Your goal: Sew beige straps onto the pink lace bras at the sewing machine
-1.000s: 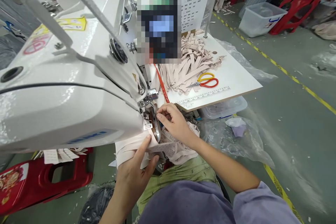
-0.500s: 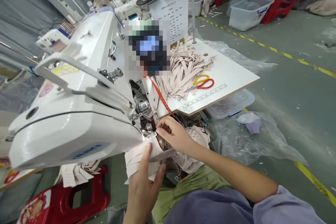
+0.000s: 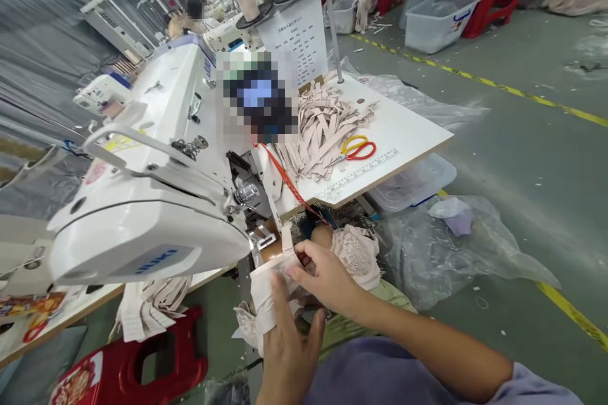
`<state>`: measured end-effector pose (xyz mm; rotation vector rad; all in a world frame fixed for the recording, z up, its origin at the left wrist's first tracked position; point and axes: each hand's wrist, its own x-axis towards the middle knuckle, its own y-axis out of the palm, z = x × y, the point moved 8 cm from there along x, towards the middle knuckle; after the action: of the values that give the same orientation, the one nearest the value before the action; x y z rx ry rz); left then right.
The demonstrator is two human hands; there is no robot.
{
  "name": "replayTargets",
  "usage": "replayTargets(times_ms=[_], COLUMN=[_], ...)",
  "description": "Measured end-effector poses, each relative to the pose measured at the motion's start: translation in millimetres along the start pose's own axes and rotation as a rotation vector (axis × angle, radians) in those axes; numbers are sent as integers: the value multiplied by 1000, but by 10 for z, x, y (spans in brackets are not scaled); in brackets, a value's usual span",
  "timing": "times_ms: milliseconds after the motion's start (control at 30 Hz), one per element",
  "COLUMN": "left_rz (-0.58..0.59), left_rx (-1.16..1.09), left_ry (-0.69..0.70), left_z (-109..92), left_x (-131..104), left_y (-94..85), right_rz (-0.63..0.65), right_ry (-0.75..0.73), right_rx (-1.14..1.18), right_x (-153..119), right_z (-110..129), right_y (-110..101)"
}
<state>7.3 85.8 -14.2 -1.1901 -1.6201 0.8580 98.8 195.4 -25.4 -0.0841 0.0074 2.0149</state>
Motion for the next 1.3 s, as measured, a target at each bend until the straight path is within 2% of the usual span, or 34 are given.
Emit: replayTargets(times_ms=[133, 233, 300, 367, 467, 533, 633, 667, 767, 833, 933, 1033, 1133, 1167, 1233, 1300], left_rz=[42, 136, 175, 112, -35, 26, 158, 149, -14, -109, -179, -201, -187, -196, -250, -258], left_rx=[-96, -304, -471, -526, -382, -293, -170, -149, -129, -106, -84, -80, -115, -151, -250, -346], left_ry=[64, 67, 103, 163, 287, 444, 565, 572, 632, 696, 730, 729, 665, 601, 417, 217], left_z=[-159, -130, -108, -90, -127, -239, -265, -235, -181, -193, -221, -223, -129, -59, 123, 284], left_x=[-162, -217, -211, -141, 45, 157, 243, 249, 157, 49, -31, -19, 10, 10, -47, -193], left_y=[61, 41, -52, -265, -617, -668, -543, -513, -533, -570, -638, -698, -670, -637, -512, -227], right_rz=[-33, -66, -56, -1, 195, 340, 415, 413, 387, 360, 325, 349, 427, 453, 451, 327], right_ry=[-4, -56, -114, -177, -293, -414, -648, -710, -802, -830, -864, -820, -685, -593, -303, 47], right_rx=[89, 88, 57, -23, -207, -346, -630, -732, -930, -940, -849, -810, -734, -671, -473, -138], right_x=[-134, -168, -184, -204, -272, -358, -494, -527, -577, -594, -620, -592, -508, -466, -376, -362], right_z=[-6, 52, 123, 207, 338, 422, 504, 505, 463, 453, 476, 463, 400, 344, 140, -146], right_y=[-54, -147, -195, -198, -74, 46, 162, 186, 217, 215, 206, 211, 206, 203, 198, 207])
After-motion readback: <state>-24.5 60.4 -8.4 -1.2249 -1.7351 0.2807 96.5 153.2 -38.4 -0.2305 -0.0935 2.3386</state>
